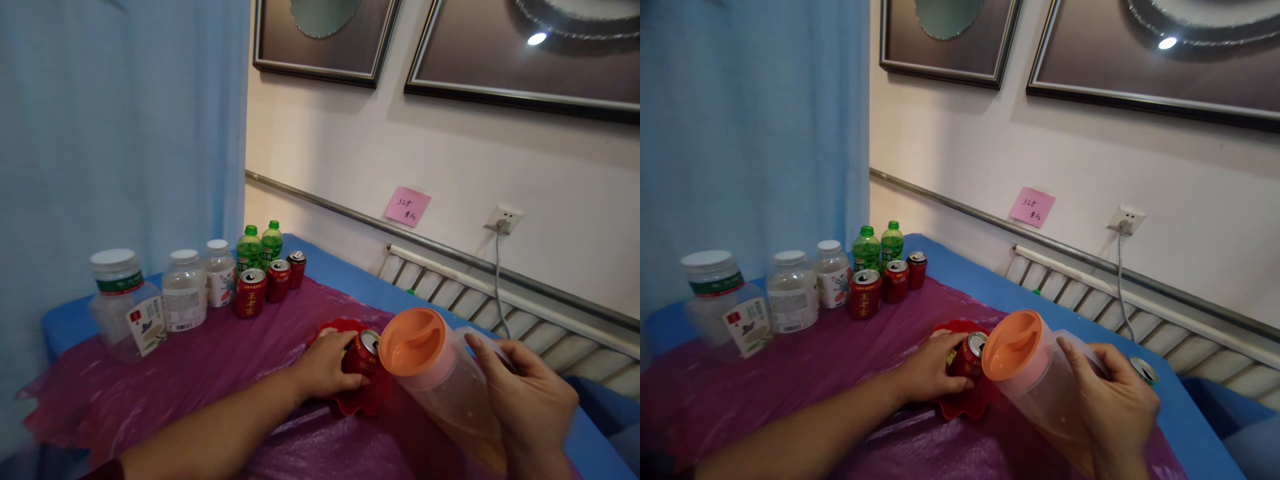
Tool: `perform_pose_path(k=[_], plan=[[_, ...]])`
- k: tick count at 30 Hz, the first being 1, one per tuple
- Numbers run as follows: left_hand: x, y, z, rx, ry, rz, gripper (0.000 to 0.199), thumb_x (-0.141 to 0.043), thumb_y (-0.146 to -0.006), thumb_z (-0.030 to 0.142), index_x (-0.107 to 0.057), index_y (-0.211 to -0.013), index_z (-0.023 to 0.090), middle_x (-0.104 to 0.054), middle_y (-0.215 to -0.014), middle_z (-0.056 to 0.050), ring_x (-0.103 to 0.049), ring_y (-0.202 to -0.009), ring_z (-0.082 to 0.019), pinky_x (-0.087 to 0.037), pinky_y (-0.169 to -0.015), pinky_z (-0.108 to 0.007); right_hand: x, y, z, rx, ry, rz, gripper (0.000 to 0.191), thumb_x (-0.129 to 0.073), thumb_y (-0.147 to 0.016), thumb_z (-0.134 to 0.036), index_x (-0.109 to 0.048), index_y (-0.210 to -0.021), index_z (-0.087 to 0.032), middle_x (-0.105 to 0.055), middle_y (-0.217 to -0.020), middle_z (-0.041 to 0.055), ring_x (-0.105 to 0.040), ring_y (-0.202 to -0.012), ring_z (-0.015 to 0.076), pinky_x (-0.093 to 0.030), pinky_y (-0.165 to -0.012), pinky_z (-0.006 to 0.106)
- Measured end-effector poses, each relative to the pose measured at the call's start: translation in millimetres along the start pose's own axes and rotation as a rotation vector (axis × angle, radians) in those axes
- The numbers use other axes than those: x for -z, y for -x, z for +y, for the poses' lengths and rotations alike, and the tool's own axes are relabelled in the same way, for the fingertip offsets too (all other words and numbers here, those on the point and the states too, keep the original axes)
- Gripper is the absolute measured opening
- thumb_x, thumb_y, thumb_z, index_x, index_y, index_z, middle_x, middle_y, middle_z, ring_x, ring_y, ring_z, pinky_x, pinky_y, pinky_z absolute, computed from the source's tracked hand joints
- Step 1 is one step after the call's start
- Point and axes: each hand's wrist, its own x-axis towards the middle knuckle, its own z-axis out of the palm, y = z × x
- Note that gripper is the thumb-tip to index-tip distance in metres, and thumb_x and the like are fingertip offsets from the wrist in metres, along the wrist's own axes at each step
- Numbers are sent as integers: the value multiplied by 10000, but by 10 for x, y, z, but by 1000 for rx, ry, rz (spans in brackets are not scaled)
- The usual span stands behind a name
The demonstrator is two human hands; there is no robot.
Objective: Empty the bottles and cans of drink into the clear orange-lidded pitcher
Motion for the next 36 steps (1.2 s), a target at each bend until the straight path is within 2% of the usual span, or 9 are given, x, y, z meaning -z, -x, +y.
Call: perform_pose_path(k=[11,22,36], plan=[[13,2,28,2,20,4,615,-838,-661,470,-641,-1209,271,-728,-1186,-41,-637,-1063,-312,-433,-955,-400,0,7,-6,23,-1,0,509,-717,-694,-735,-689,-683,-227,-564,-584,-34,-528,-617,168,-337,-558,274],[24,3,38,6,31,-13,607,-834,-672,455,-639,-1215,268,-725,-1200,-38,-636,-1076,-308,-425,-973,-408,15,21,-69,-38,-18,-15,509,-718,-661,-741,-695,-686,-233,-539,-588,-34,-508,-630,170,-341,-572,278],[24,1,26,-7,42,-5,607,-837,-669,452,-639,-1214,272,-725,-1194,-40,-634,-1071,-309,-426,-972,-404,2,11,-16,-12,-6,0,509,-717,-670,-744,-692,-690,-236,-539,-581,-39,-518,-634,168,-340,-578,275]])
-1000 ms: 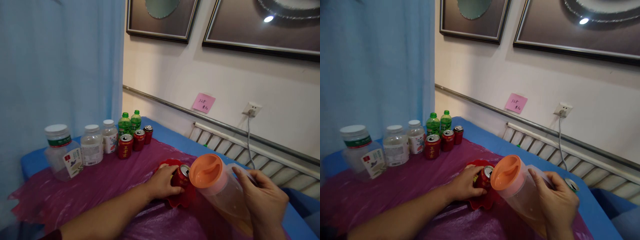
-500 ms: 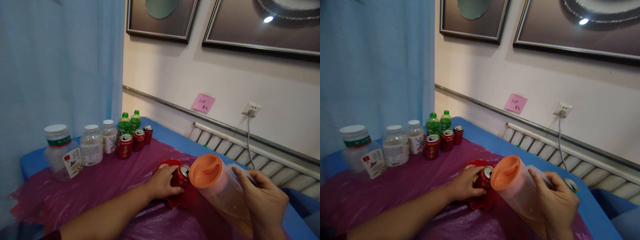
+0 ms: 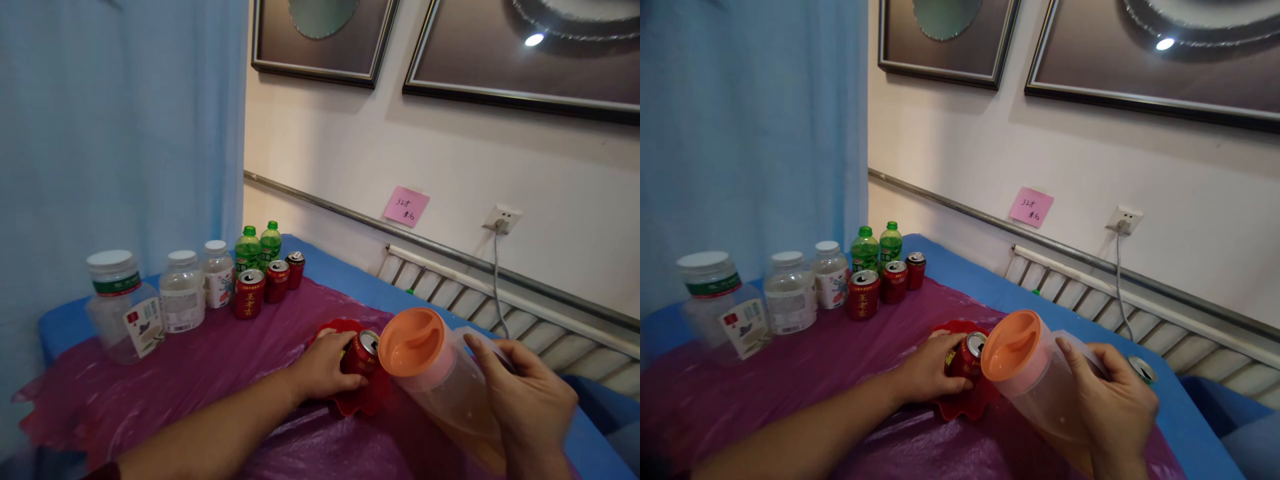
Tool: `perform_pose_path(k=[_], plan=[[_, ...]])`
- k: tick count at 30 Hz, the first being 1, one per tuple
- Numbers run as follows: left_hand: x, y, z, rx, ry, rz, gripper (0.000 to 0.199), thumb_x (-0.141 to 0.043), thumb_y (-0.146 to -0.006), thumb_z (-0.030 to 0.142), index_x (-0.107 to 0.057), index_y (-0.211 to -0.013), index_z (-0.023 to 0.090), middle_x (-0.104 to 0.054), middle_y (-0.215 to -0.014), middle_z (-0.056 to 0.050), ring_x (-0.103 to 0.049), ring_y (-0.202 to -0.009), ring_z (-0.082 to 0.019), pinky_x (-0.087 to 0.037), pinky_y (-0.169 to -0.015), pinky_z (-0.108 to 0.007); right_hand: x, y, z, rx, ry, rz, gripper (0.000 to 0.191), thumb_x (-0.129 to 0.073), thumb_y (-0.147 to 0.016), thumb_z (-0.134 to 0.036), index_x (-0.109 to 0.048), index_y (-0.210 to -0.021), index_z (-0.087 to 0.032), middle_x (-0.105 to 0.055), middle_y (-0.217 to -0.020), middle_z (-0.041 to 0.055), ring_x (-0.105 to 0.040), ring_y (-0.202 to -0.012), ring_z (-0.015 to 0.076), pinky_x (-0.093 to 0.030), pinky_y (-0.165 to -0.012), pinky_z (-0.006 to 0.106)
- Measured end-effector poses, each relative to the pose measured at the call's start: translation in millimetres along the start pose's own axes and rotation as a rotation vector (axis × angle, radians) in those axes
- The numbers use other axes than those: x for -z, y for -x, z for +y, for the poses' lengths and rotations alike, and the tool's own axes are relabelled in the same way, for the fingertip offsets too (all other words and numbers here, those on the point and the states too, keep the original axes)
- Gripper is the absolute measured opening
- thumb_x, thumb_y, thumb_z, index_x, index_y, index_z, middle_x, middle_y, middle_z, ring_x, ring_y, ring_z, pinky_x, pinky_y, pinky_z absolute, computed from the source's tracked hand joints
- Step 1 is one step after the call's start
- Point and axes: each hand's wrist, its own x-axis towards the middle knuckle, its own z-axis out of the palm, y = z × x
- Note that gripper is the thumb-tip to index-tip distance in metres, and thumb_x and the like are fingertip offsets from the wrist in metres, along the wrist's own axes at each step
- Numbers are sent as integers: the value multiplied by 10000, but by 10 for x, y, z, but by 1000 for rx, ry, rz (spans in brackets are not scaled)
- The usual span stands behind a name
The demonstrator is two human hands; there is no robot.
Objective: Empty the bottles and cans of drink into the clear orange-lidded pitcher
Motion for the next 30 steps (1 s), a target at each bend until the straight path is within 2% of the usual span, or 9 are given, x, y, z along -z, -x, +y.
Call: perform_pose_path(k=[7,30], plan=[[-7,4,6,2,-3,7,606,-844,-661,448,-644,-1204,269,-725,-1188,-31,-632,-1072,-307,-430,-964,-399,12,3,-27,-34,-34,-23,523,-728,-641,-750,-699,-713,-233,-568,-617,-38,-530,-656,171,-357,-595,273],[-17,1,-12,-14,-16,17,608,-837,-671,441,-639,-1221,274,-729,-1187,-33,-641,-1064,-299,-431,-959,-390,0,10,-38,-9,-5,8,529,-697,-644,-768,-682,-672,-240,-506,-567,-37,-481,-626,165,-323,-577,279]])
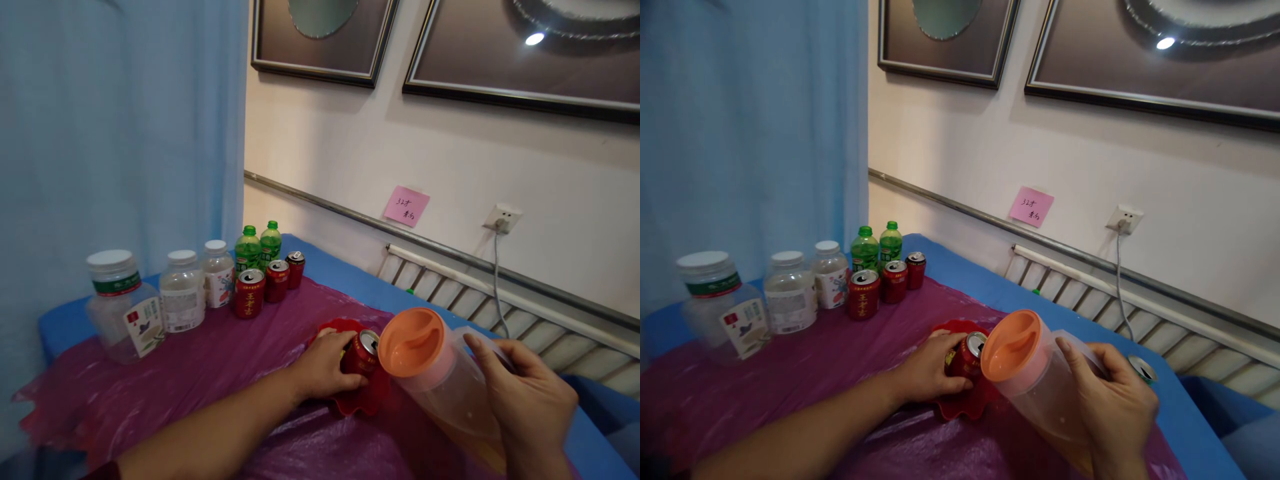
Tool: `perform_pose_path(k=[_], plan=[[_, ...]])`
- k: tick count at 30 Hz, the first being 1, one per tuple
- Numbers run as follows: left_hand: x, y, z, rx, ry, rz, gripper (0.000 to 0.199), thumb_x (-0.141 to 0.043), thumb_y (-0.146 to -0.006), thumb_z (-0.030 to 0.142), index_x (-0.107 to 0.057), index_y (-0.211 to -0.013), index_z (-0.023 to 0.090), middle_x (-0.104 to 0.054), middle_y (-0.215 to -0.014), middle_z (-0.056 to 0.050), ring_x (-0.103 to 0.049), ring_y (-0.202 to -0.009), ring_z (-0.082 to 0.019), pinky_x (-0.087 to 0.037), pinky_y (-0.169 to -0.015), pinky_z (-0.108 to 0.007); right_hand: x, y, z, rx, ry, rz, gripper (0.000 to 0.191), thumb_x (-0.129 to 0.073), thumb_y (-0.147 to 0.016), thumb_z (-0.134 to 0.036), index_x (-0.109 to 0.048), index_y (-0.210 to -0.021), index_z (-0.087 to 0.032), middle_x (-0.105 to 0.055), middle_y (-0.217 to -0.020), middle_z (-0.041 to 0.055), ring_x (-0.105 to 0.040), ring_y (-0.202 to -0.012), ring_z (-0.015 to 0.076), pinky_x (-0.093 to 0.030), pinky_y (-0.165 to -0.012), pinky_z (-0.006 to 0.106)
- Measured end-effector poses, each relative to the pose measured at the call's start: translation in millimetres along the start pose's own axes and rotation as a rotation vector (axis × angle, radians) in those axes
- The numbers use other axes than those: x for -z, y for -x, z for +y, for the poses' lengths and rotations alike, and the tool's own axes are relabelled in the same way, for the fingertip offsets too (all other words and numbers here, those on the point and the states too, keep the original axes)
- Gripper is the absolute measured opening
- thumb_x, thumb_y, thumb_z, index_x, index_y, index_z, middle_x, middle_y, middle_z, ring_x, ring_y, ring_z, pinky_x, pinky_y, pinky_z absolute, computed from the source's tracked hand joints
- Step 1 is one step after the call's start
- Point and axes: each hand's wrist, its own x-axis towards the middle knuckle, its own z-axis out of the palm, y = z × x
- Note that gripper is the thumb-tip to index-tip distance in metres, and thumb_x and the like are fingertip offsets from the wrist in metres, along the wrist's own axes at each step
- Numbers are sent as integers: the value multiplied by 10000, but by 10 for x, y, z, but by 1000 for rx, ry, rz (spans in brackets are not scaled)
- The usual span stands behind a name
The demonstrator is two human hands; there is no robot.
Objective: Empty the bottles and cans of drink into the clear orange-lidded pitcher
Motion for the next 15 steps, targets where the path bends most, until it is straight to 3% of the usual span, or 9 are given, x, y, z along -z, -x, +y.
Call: perform_pose_path(k=[15], plan=[[-2,5,-9,8,11,-3,621,-839,-672,444,-640,-1237,279,-728,-1179,-28,-637,-1065,-296,-438,-965,-385,-9,-5,23,-3,-34,-6,528,-712,-635,-766,-683,-667,-240,-515,-577,-35,-483,-622,165,-322,-583,285]])
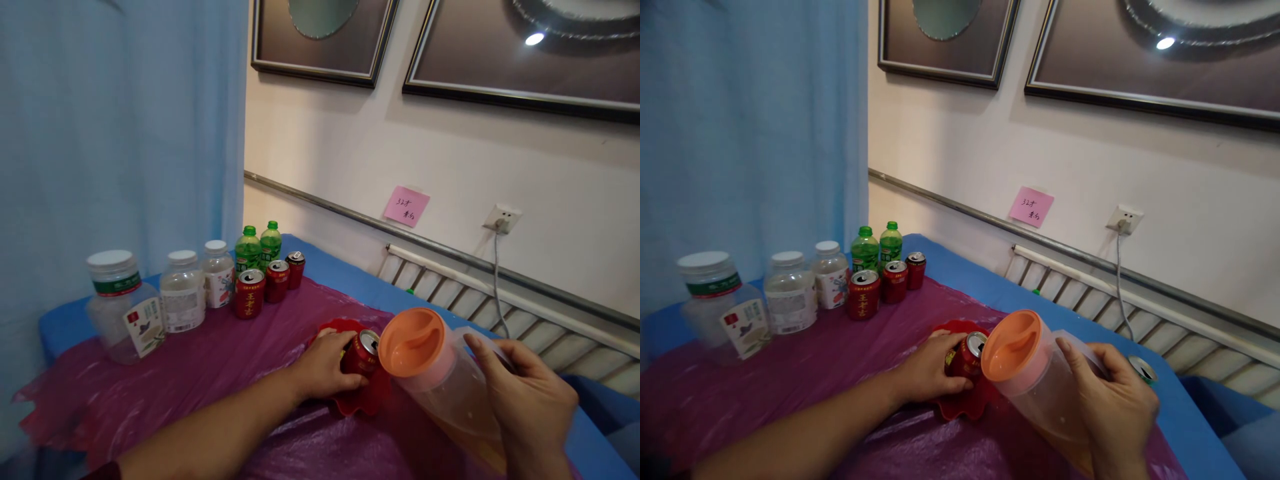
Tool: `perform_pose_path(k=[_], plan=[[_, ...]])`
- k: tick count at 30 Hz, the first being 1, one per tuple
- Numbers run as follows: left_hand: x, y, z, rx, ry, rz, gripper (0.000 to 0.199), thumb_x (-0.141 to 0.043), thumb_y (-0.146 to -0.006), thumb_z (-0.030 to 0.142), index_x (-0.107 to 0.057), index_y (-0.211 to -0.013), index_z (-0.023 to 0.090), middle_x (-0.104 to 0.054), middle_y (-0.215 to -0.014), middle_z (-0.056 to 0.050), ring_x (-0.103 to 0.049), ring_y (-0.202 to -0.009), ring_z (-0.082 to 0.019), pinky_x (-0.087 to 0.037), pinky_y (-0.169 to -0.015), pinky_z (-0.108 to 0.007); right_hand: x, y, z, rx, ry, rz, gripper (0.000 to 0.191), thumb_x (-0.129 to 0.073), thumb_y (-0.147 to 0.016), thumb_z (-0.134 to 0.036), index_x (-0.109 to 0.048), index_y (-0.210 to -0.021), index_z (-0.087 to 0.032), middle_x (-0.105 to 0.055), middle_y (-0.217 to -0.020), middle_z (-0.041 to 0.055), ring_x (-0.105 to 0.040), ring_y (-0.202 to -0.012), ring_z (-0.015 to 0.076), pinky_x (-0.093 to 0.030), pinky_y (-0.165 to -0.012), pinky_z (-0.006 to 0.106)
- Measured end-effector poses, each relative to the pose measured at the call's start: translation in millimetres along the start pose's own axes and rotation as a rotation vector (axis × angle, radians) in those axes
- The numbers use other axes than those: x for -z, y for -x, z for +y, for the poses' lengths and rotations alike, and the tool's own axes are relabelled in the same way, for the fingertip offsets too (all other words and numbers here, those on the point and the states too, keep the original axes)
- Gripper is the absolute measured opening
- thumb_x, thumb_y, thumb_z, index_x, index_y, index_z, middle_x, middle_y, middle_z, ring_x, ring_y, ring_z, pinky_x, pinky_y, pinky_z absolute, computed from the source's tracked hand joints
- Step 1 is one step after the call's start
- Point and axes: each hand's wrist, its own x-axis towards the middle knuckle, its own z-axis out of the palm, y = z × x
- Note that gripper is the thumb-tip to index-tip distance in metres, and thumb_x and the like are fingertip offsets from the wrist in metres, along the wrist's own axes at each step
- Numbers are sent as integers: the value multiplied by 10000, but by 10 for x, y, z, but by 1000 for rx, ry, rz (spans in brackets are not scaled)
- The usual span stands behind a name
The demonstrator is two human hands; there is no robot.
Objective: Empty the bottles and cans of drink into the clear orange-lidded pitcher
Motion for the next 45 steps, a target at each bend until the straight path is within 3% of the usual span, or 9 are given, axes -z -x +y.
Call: perform_pose_path(k=[32,41,45], plan=[[26,1,41,-4,-1,-12,598,-837,-678,426,-642,-1223,275,-725,-1216,-34,-643,-1081,-306,-425,-968,-398,15,8,-21,24,34,5,539,-697,-659,-771,-683,-685,-234,-539,-579,-31,-506,-644,175,-332,-592,283],[23,-3,40,-3,15,-10,635,-847,-671,423,-633,-1251,281,-726,-1216,-35,-640,-1103,-311,-419,-1008,-415,-28,-12,18,46,-33,-1,527,-721,-662,-741,-709,-704,-216,-591,-595,-24,-528,-640,178,-354,-595,279],[29,-4,33,-5,9,-14,648,-846,-668,423,-631,-1262,281,-721,-1230,-46,-635,-1118,-320,-424,-1019,-425,-87,-76,85,34,-106,-24,562,-714,-664,-759,-672,-640,-199,-529,-570,-31,-484,-606,158,-339,-563,269]])
